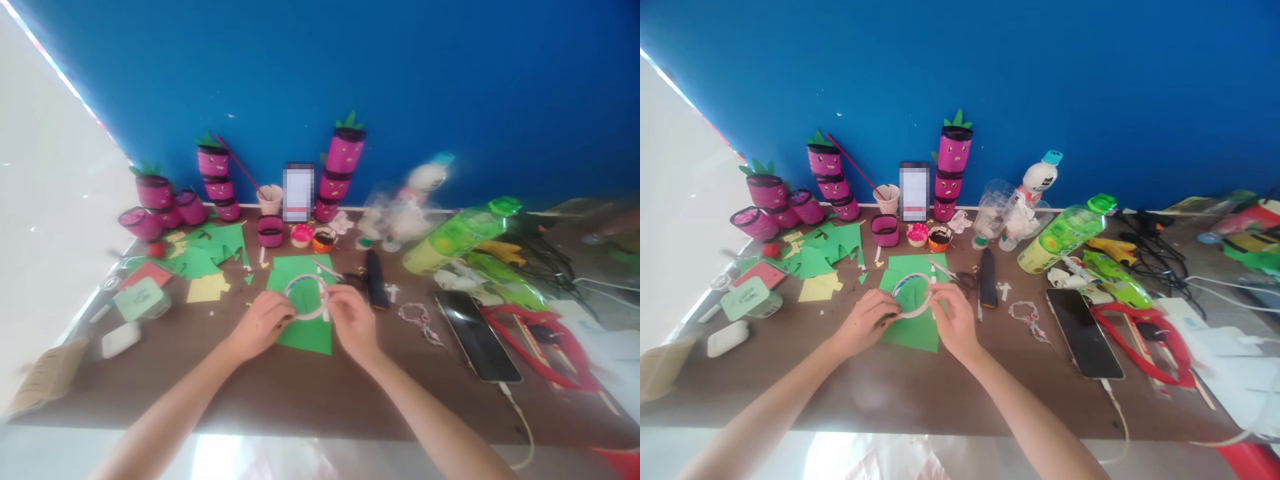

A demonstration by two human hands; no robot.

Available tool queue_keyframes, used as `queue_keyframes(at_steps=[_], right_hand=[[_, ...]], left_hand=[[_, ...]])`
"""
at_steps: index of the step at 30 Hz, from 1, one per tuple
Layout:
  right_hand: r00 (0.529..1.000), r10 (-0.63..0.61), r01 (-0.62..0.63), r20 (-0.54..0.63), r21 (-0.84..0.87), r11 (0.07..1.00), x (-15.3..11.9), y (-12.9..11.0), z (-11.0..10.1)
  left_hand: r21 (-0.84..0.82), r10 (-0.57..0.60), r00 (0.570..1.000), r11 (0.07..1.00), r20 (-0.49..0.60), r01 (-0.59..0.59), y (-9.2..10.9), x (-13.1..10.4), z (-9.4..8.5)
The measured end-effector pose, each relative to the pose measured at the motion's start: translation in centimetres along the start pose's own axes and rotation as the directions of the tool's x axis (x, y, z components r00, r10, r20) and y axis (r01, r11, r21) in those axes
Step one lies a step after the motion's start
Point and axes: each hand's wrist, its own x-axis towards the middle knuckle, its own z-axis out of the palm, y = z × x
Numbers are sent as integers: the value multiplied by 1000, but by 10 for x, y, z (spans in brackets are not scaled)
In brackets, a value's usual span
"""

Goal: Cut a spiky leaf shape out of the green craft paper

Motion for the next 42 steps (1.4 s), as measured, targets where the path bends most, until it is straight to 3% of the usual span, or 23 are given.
queue_keyframes(at_steps=[5,10,14,20,27,36,42], right_hand=[[999,-3,5,52,-36,999,0,4,-1],[999,-50,51,20,-94,994,-1,10,-3],[999,26,-24,28,-65,998,-2,11,-2],[992,126,-126,4,2,992,-3,6,-1],[993,116,-114,-28,49,992,-5,-1,-1],[996,-93,92,14,32,995,-10,-4,-4],[984,-173,160,-32,-251,955,-4,2,-8]], left_hand=[[-1,-17,996,1000,92,17,2,3,-2],[-10,25,997,1000,75,-24,4,5,-4],[40,-12,998,999,58,10,4,5,-5],[-30,-213,975,976,57,215,4,3,-3],[-98,-462,875,873,142,477,10,7,-9],[-117,-413,890,891,192,439,13,11,-10],[-19,-280,960,960,27,280,10,5,-7]])
